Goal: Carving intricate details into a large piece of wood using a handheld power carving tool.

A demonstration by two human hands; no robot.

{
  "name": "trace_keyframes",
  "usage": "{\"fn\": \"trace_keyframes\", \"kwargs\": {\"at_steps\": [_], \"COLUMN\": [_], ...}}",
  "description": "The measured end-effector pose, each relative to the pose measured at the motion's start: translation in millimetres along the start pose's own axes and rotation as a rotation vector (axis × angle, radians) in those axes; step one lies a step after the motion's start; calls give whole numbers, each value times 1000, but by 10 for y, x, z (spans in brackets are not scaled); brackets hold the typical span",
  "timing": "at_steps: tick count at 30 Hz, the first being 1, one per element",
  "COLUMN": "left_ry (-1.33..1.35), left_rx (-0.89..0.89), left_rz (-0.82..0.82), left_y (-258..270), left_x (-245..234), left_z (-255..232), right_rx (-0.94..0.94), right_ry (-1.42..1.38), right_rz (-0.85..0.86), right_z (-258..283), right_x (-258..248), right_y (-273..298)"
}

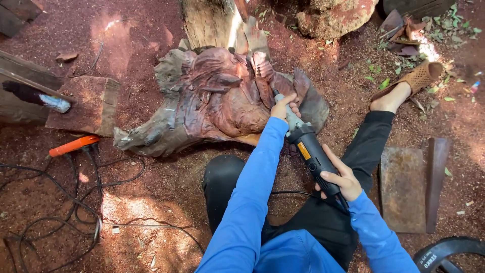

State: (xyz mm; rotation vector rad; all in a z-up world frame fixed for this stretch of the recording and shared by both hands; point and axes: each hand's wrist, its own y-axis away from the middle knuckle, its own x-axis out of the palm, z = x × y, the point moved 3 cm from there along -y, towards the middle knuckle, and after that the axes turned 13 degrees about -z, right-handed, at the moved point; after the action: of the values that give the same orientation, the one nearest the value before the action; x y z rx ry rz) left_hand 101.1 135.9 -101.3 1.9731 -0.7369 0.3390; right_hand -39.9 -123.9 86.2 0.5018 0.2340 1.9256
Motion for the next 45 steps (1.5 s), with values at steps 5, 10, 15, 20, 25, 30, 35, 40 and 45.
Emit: {"fn": "trace_keyframes", "kwargs": {"at_steps": [5, 10, 15, 20, 25, 30, 35, 40, 45], "left_ry": [39, 64, 44, 14, 15, 8, 24, 26, 29], "left_rx": [-14, -9, -20, -45, -59, -56, -47, -44, -31], "left_rz": [-39, -54, -120, -134, -170, -193, -184, -182, -183], "left_y": [-180, -129, 43, 50, 97, 343, 437, 312, 418], "left_x": [9, 58, 106, 99, 85, 97, 91, 9, 5], "left_z": [50, 23, -7, 10, 41, -28, -7, 120, 112], "right_rx": [35, 64, 81, 82, 83, 92, 74, 79, 89], "right_ry": [57, 80, 108, 90, 69, 51, 28, 10, -11], "right_rz": [-35, -53, -51, -38, -35, -7, -7, 2, 22], "right_z": [102, 204, 246, 237, 151, 115, 90, 53, 6], "right_x": [16, 59, 43, 33, -38, -97, -120, -173, -216], "right_y": [-52, -73, -84, -62, -64, -57, -19, -18, 1]}}
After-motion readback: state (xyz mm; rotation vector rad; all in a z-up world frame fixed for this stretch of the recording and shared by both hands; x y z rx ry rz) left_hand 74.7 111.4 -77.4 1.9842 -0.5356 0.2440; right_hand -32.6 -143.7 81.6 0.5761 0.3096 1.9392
